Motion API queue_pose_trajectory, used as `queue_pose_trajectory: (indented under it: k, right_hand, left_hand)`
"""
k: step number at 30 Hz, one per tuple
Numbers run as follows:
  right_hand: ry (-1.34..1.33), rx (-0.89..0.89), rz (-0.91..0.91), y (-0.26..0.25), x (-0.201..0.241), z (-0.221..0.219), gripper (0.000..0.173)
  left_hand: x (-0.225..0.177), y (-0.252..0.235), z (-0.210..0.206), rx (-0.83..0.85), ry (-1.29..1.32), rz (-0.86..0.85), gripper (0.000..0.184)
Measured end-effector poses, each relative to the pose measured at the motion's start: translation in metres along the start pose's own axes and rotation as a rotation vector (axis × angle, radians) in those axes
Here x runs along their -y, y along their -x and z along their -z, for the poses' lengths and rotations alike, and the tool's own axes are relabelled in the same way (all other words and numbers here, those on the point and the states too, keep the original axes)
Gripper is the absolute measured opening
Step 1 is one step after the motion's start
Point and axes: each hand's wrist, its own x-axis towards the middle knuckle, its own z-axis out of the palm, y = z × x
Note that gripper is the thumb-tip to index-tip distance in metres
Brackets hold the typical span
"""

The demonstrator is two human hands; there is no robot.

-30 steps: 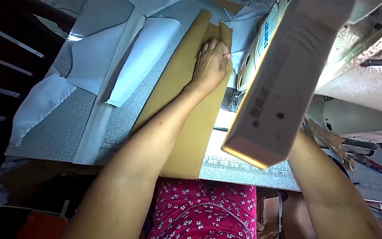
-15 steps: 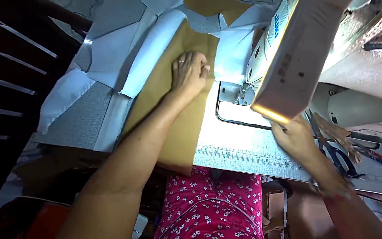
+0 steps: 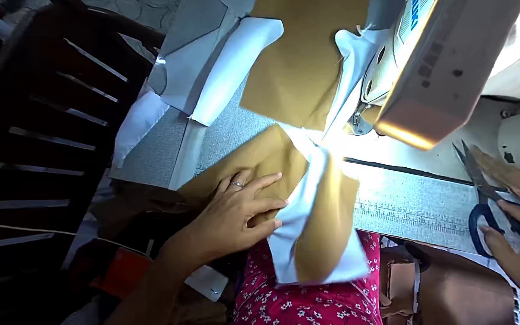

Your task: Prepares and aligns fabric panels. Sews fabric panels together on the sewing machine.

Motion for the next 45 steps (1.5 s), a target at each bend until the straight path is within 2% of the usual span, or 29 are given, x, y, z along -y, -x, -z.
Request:
queue_pose_trajectory:
  k: [4,6,8,10,12,14,16,20,25,29,33,36,38,41,43,45]
  right_hand:
    - [-0.168,0.017,0.045,-0.005,0.027,0.022,0.048]
    - [-0.527,0.107,0.034,-0.006,0.035,0.024,0.044]
    - [-1.002,0.338,-0.021,-0.01,0.041,0.025,0.043]
    - [-1.204,0.533,0.003,-0.019,0.052,0.021,0.045]
    - [-1.175,0.636,0.108,-0.031,0.063,0.016,0.047]
    - [-1.082,0.701,0.146,-0.048,0.075,0.016,0.051]
    - [-0.963,0.753,0.124,-0.069,0.088,0.016,0.053]
    - [-0.898,0.83,0.084,-0.099,0.114,0.008,0.038]
    - [-0.843,0.846,0.017,-0.111,0.126,0.0,0.038]
    - [-0.848,0.82,0.043,-0.108,0.126,-0.005,0.043]
    - [-0.798,0.713,0.069,-0.097,0.114,-0.001,0.046]
    - [-0.798,0.568,0.109,-0.082,0.082,0.001,0.046]
    - [-0.774,0.458,0.069,-0.071,0.052,-0.001,0.056]
    - [-0.392,0.222,0.054,-0.062,0.012,-0.005,0.075]
    - [-0.161,0.041,0.133,-0.064,-0.003,-0.011,0.067]
    - [-0.012,-0.084,0.098,-0.065,-0.005,-0.02,0.056]
  left_hand:
    - [-0.015,-0.029,-0.012,-0.287,0.041,-0.023,0.033]
    - [-0.014,-0.053,-0.021,-0.398,0.037,-0.074,0.031]
    - [-0.012,-0.074,-0.026,-0.423,0.003,-0.091,0.042]
    - [-0.01,-0.088,-0.024,-0.347,-0.027,-0.034,0.07]
    - [-0.007,-0.099,-0.022,-0.223,-0.049,0.021,0.101]
    - [-0.003,-0.104,-0.025,-0.177,-0.055,0.046,0.115]
    - [-0.003,-0.104,-0.026,-0.16,-0.067,0.056,0.119]
    - [-0.01,-0.098,-0.025,-0.187,-0.07,0.068,0.114]
    - [-0.011,-0.096,-0.026,-0.231,-0.06,0.051,0.113]
    - [-0.011,-0.096,-0.027,-0.239,-0.063,0.041,0.112]
    - [-0.01,-0.097,-0.028,-0.248,-0.058,0.043,0.113]
    - [-0.009,-0.096,-0.029,-0.258,-0.084,0.041,0.112]
    - [-0.01,-0.094,-0.031,-0.251,-0.114,0.06,0.104]
    - [-0.011,-0.095,-0.038,-0.246,-0.202,0.085,0.084]
    - [-0.015,-0.096,-0.043,-0.265,-0.239,0.105,0.078]
    - [-0.02,-0.096,-0.048,-0.292,-0.267,0.12,0.075]
